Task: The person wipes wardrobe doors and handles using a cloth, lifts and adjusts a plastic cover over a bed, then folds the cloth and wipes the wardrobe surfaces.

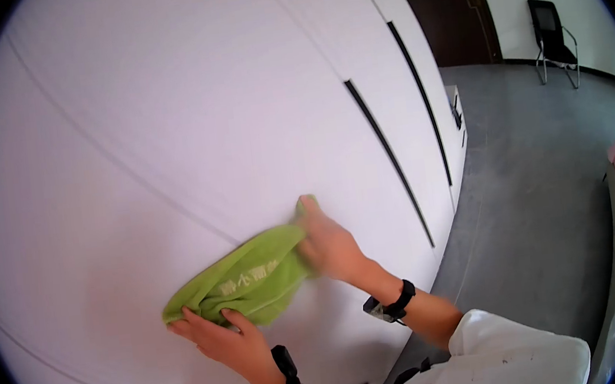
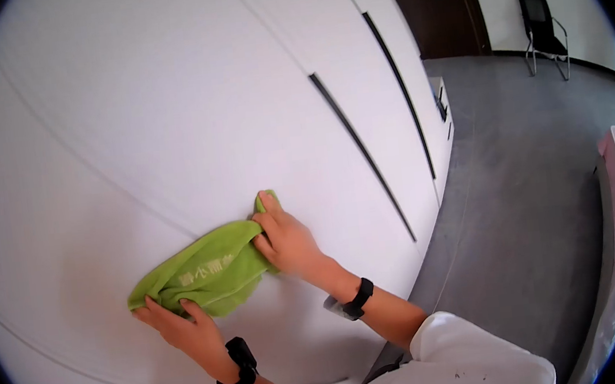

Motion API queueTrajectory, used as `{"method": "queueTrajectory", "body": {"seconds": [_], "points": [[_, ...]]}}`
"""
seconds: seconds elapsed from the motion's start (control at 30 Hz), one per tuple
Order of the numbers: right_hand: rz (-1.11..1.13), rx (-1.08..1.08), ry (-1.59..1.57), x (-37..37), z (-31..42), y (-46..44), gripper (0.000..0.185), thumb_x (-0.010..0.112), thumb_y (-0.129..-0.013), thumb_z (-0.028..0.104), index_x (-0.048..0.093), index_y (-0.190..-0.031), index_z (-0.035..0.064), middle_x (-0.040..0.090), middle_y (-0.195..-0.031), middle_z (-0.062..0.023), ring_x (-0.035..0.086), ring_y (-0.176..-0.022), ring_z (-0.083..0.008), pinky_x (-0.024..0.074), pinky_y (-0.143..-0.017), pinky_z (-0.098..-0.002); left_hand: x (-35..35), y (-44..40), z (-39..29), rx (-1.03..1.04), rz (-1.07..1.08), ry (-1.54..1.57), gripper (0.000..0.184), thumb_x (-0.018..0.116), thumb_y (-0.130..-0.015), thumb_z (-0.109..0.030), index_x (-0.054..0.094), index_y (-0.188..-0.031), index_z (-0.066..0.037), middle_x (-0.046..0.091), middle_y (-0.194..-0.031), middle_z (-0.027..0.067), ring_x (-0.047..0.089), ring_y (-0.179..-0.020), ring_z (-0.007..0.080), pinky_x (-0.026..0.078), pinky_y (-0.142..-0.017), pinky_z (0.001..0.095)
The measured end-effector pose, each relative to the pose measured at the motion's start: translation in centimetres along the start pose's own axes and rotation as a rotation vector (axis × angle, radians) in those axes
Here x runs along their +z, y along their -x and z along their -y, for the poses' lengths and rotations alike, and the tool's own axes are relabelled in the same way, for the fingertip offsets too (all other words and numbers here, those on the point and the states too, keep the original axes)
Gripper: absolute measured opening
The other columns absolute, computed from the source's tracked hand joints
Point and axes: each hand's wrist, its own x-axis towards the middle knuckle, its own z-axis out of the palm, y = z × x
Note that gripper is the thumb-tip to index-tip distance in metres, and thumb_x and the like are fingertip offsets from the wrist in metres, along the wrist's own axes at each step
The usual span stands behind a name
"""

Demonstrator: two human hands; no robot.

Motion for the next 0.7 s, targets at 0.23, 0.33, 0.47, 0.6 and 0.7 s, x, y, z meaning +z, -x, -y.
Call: {"method": "queueTrajectory", "body": {"seconds": [0.23, 0.33, 0.47, 0.6, 0.7], "points": [[-0.071, -0.259, 0.151, -5.7, -5.2, -8.3, 0.028, 0.06, -0.079, 0.011, 0.055, -0.106, 0.0034, 0.039, -0.137, -0.027, 0.049, -0.117, -0.0399, 0.0444, -0.094, -0.0428, 6.6, 0.6, -6.3, -0.014, -0.049, -0.174, 0.071, 0.049, -0.086, -0.024, 0.018, -0.145, 0.0, 0.015, -0.148, 0.03, 0.013, -0.139, 0.044, 0.024, -0.104, 0.0558], [-0.024, -0.346, 0.179, -8.7, -6.8, -11.0, 0.029, 0.06, -0.078, 0.01, 0.053, -0.103, -0.0002, 0.039, -0.136, -0.0289, 0.043, -0.123, -0.0425, 0.041, -0.098, -0.044, 8.9, 1.7, -8.9, 0.012, -0.064, -0.113, 0.072, 0.048, -0.086, -0.026, 0.017, -0.146, 0.0, 0.015, -0.149, 0.029, 0.012, -0.139, 0.0449, 0.022, -0.105, 0.0555], [-0.066, -0.49, 0.321, -12.1, -11.2, -17.2, 0.029, 0.059, -0.077, 0.009, 0.052, -0.103, -0.0014, 0.038, -0.134, -0.0326, 0.044, -0.12, -0.0456, 0.0419, -0.094, -0.0451, 14.6, 1.0, -15.7, -0.017, -0.125, 0.007, 0.073, 0.048, -0.087, -0.031, 0.017, -0.146, 0.0, 0.014, -0.149, 0.0297, 0.011, -0.138, 0.0484, 0.016, -0.105, 0.0614], [-0.055, -0.483, 0.319, -16.7, -12.2, -23.5, 0.03, 0.057, -0.079, 0.008, 0.05, -0.105, -0.0031, 0.041, -0.13, -0.0342, 0.052, -0.103, -0.0469, 0.0433, -0.088, -0.0479, 17.0, -0.9, -22.3, -0.158, -0.172, 0.089, 0.073, 0.05, -0.087, -0.033, 0.019, -0.147, -0.007, 0.013, -0.152, 0.0249, 0.004, -0.14, 0.0452, 0.006, -0.105, 0.0659], [-0.047, -0.396, 0.269, -19.9, -15.3, -28.3, 0.032, 0.051, -0.085, 0.009, 0.046, -0.115, -0.0041, 0.053, -0.113, -0.03, 0.054, -0.095, -0.0453, 0.0442, -0.085, -0.0476, 18.6, -3.0, -27.6, -0.17, -0.093, 0.222, 0.074, 0.05, -0.086, -0.035, 0.021, -0.147, -0.007, 0.011, -0.152, 0.0246, 0.004, -0.141, 0.0437, 0.003, -0.105, 0.0656]]}}
